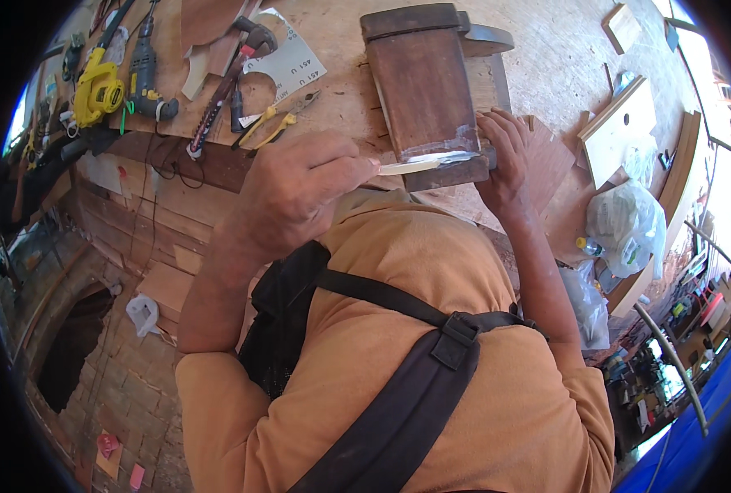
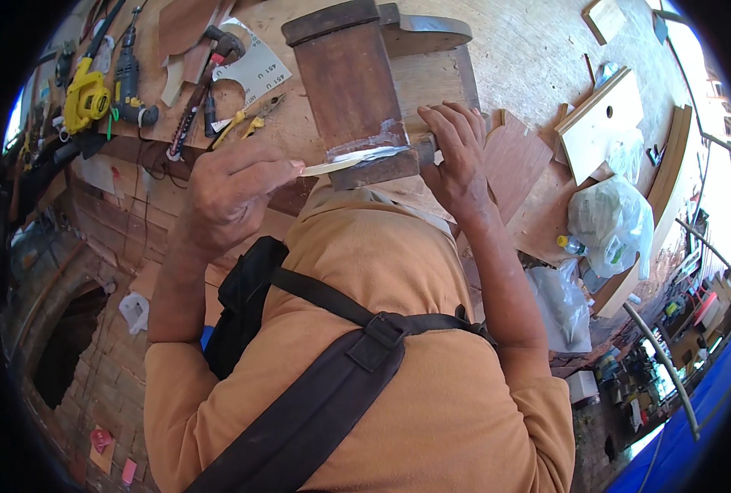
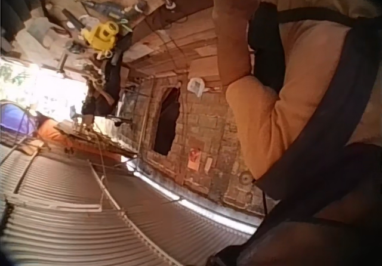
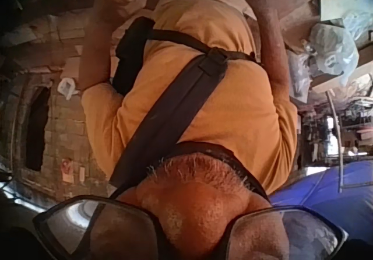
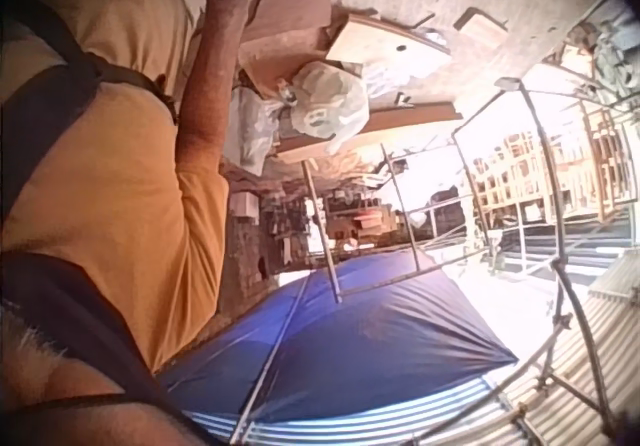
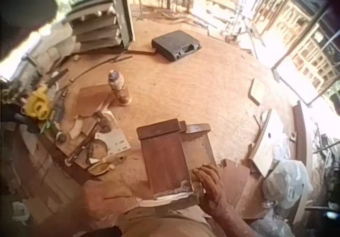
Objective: The person applies and spreads adhesive onto the edge of a wooden frame using a stick, positions a wooden panel against the frame, and taps the wooden structure with a hammer.
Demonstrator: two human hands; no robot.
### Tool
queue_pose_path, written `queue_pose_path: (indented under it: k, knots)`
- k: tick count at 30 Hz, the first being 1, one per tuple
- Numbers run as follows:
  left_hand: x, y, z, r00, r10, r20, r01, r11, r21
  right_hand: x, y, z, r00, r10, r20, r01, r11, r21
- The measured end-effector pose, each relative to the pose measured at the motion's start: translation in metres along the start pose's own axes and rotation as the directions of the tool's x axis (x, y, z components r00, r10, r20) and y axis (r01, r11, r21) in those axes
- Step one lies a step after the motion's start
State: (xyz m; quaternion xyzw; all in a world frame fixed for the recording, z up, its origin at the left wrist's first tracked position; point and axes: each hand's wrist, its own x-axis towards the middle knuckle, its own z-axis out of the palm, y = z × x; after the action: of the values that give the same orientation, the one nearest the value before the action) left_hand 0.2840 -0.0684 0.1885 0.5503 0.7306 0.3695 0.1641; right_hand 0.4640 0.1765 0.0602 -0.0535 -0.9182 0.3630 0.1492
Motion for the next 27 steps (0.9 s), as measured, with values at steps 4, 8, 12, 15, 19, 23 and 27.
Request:
queue_pose_path:
  k: [4, 8, 12, 15, 19, 23, 27]
  knots:
    - [-0.014, -0.022, 0.006, 0.999, -0.006, -0.045, 0.004, 0.999, -0.039, 0.001, -0.001, 0.000, 1.000, -0.014, -0.027, 0.013, 1.000, -0.024]
    - [-0.024, -0.042, 0.011, 0.998, 0.005, -0.070, -0.014, 0.992, -0.127, 0.002, -0.004, -0.001, 0.999, -0.003, -0.033, 0.002, 0.999, -0.044]
    - [-0.032, -0.048, 0.022, 0.991, -0.051, -0.127, 0.016, 0.965, -0.261, 0.001, -0.004, -0.002, 1.000, -0.006, -0.030, 0.004, 0.998, -0.056]
    - [-0.035, -0.055, 0.041, 0.977, -0.055, -0.208, 0.001, 0.968, -0.253, 0.000, -0.003, -0.002, 0.999, -0.028, -0.034, 0.024, 0.995, -0.094]
    - [-0.030, -0.065, 0.061, 0.970, -0.049, -0.238, -0.023, 0.957, -0.290, -0.001, -0.001, 0.002, 0.997, -0.042, -0.062, 0.037, 0.996, -0.080]
    - [-0.029, -0.071, 0.082, 0.960, -0.108, -0.260, 0.002, 0.927, -0.376, -0.003, 0.000, 0.000, 0.999, -0.021, -0.040, 0.017, 0.995, -0.098]
    - [-0.027, -0.071, 0.089, 0.932, -0.151, -0.328, 0.021, 0.930, -0.367, -0.003, -0.001, -0.002, 1.000, -0.018, -0.014, 0.016, 0.992, -0.123]
